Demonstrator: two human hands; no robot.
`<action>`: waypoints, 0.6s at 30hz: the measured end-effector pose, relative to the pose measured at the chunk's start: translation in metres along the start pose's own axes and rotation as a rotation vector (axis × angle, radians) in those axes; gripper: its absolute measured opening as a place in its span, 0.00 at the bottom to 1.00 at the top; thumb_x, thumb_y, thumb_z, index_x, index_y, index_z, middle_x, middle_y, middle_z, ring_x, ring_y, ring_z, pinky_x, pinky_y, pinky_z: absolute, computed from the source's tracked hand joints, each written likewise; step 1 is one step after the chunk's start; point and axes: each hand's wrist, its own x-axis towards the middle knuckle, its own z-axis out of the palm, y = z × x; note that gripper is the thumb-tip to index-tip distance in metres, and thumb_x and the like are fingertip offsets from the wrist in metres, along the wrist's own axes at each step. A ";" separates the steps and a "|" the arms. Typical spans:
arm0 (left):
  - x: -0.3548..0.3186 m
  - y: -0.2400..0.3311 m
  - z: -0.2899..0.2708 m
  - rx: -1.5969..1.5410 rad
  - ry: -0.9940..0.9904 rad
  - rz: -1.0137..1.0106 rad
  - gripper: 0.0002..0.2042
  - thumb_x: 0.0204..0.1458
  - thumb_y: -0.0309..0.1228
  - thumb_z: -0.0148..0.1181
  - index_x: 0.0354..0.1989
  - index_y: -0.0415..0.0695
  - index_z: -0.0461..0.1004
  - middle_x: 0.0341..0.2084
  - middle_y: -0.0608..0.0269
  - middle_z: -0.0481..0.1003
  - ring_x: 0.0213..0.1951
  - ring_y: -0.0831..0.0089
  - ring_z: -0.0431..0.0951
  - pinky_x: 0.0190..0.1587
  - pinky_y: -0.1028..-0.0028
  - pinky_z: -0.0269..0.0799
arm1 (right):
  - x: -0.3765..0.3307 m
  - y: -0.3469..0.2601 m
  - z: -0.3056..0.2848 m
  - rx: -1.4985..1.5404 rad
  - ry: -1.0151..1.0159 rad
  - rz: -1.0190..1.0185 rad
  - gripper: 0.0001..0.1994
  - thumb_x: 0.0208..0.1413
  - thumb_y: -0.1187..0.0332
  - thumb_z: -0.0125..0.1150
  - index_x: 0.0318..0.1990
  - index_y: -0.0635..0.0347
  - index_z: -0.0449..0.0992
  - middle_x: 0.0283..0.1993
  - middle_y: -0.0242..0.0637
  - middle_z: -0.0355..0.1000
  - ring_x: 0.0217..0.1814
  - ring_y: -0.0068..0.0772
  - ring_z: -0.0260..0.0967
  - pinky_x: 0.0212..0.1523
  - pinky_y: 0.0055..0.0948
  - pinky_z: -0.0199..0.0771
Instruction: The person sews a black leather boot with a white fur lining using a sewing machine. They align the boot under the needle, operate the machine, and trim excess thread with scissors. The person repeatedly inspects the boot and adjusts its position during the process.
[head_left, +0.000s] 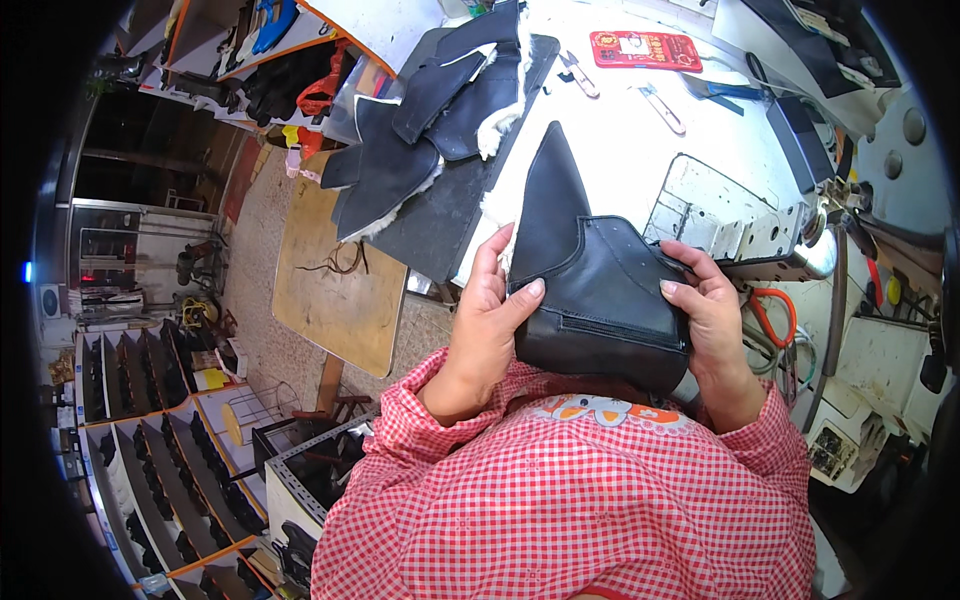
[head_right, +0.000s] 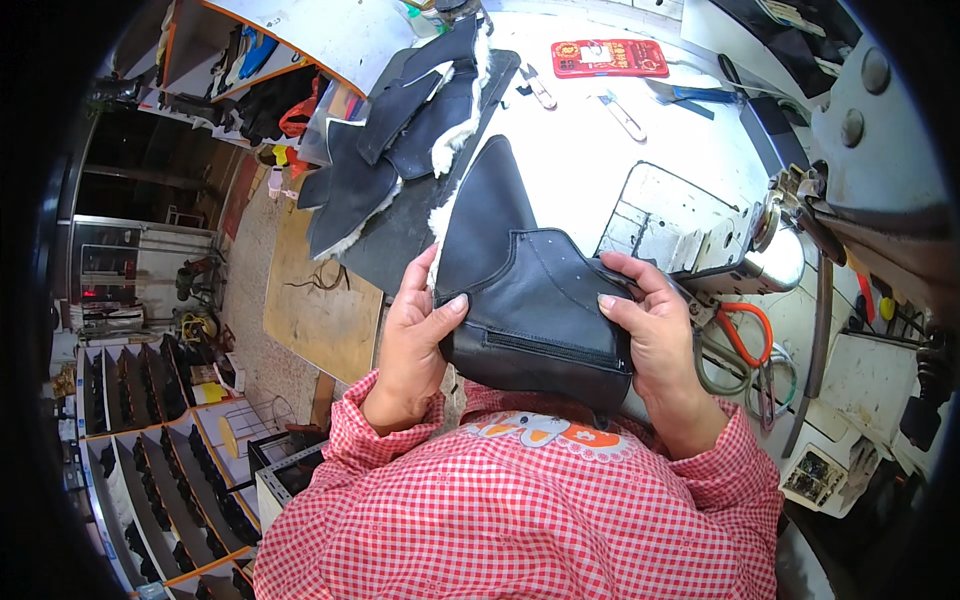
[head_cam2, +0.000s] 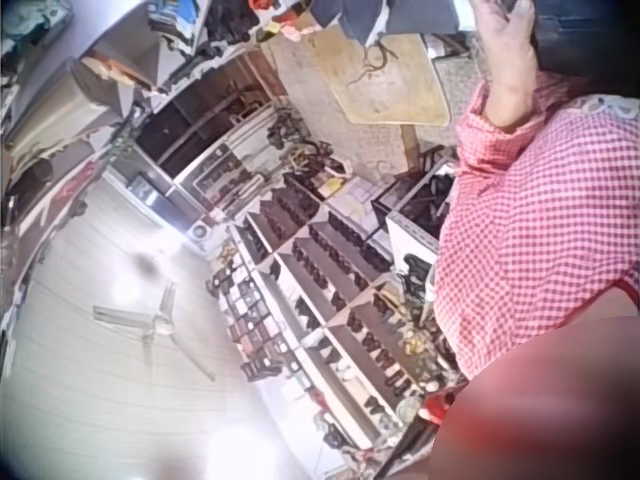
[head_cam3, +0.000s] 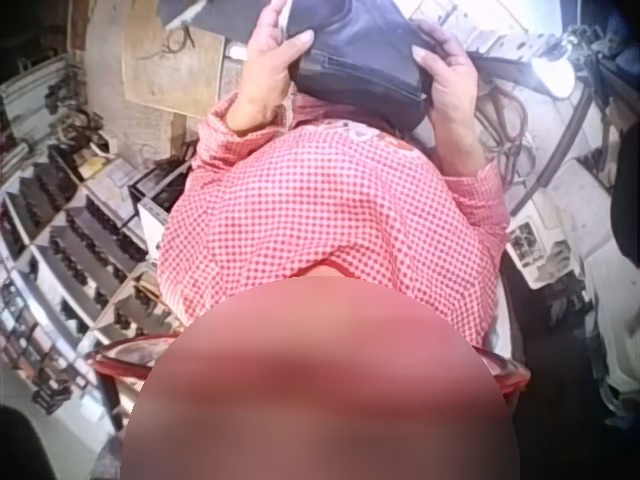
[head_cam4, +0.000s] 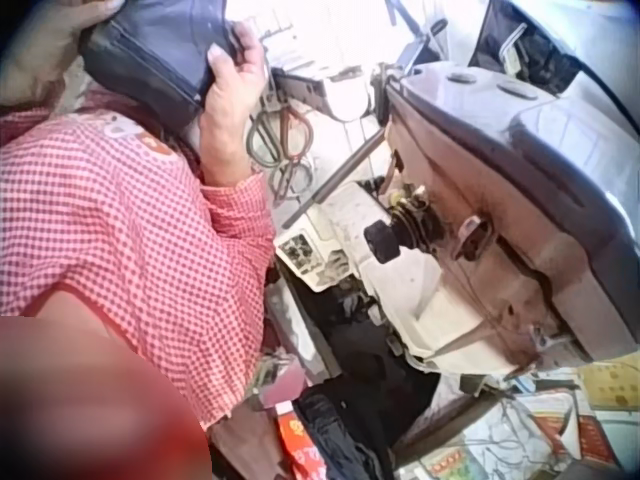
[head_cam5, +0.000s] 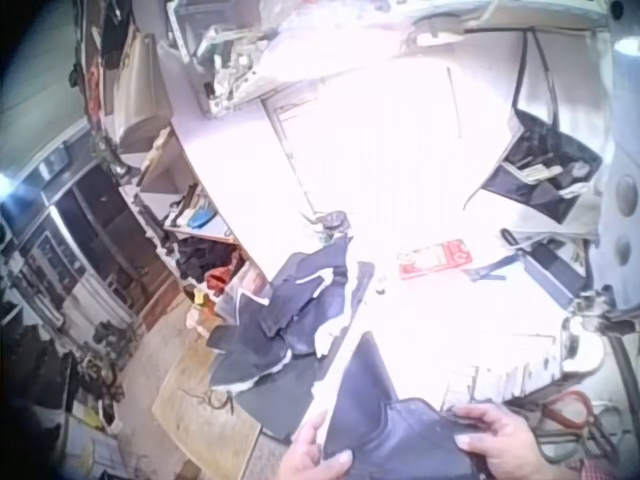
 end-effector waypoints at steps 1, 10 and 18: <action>0.001 -0.001 0.001 -0.007 0.014 -0.001 0.30 0.49 0.14 0.50 0.63 0.37 0.52 0.55 0.53 0.66 0.55 0.69 0.69 0.59 0.70 0.63 | -0.001 0.000 0.000 0.005 0.000 -0.011 0.21 0.51 0.83 0.54 0.55 0.66 0.69 0.47 0.41 0.72 0.44 0.25 0.72 0.49 0.24 0.73; 0.016 0.022 0.020 0.015 -0.107 -0.031 0.31 0.49 0.14 0.51 0.64 0.37 0.51 0.51 0.54 0.68 0.51 0.72 0.71 0.55 0.73 0.66 | -0.017 -0.011 0.000 0.169 0.045 -0.064 0.21 0.53 0.83 0.52 0.56 0.67 0.65 0.48 0.43 0.72 0.46 0.29 0.72 0.50 0.27 0.75; 0.026 0.035 0.052 -0.013 -0.228 -0.053 0.32 0.48 0.13 0.52 0.64 0.37 0.51 0.49 0.53 0.70 0.48 0.72 0.73 0.52 0.74 0.70 | -0.044 -0.029 -0.012 0.361 0.061 0.000 0.21 0.55 0.81 0.51 0.58 0.67 0.62 0.48 0.44 0.72 0.46 0.31 0.74 0.50 0.30 0.77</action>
